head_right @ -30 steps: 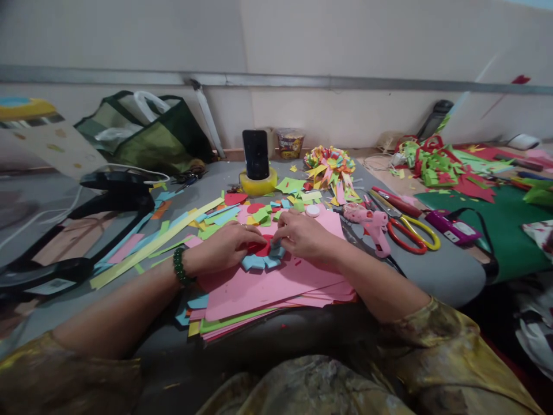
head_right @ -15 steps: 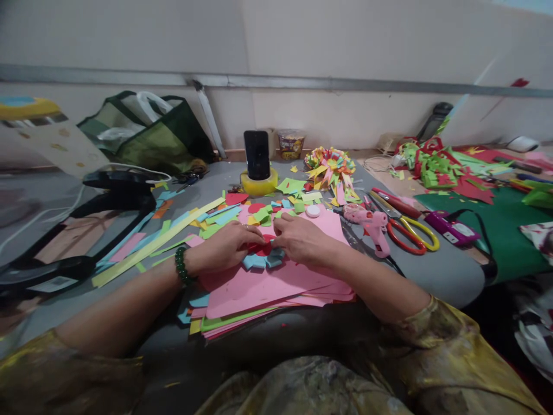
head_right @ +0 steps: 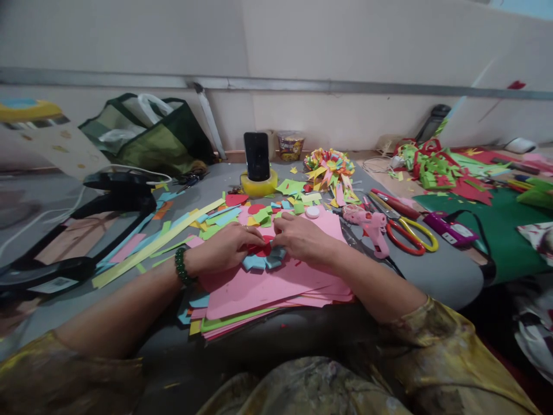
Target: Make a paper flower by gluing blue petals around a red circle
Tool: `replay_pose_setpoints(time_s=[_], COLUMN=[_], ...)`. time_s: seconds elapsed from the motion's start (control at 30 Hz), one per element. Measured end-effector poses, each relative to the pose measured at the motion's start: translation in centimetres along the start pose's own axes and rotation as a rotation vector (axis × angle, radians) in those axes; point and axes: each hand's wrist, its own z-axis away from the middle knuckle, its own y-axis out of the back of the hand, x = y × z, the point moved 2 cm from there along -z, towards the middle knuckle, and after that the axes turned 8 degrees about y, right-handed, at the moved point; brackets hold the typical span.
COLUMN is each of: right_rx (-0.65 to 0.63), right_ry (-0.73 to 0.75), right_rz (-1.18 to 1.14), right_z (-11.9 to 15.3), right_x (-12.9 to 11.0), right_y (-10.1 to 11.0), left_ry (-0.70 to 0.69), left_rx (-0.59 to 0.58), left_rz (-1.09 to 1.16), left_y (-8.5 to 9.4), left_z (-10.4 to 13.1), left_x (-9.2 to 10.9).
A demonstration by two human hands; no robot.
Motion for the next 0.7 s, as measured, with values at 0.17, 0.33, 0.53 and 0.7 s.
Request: replay_pose_setpoints(time_s=[0.17, 0.33, 0.53, 0.7], right_rx=[0.213, 0.088, -0.026, -0.077], right_ry=[-0.014, -0.001, 0.018, 0.024], right_rz=[-0.064, -0.088, -0.074, -0.043], right_z=[0.8, 0.4, -0.2, -0.4], right_x=[0.7, 0.5, 0.0, -0.2], right_y=[0.0, -0.4, -0.5, -0.2], left_ry=[-0.035, 0.007, 0.023, -0.003], left_rx=[0.011, -0.013, -0.033, -0.025], left_rz=[0.022, -0.013, -0.031, -0.043], left_y=[-0.1, -0.1, 0.1, 0.1], left_z=[0.0, 0.0, 0.1, 0.1], left_x=[-0.1, 0.0, 0.3, 0.3])
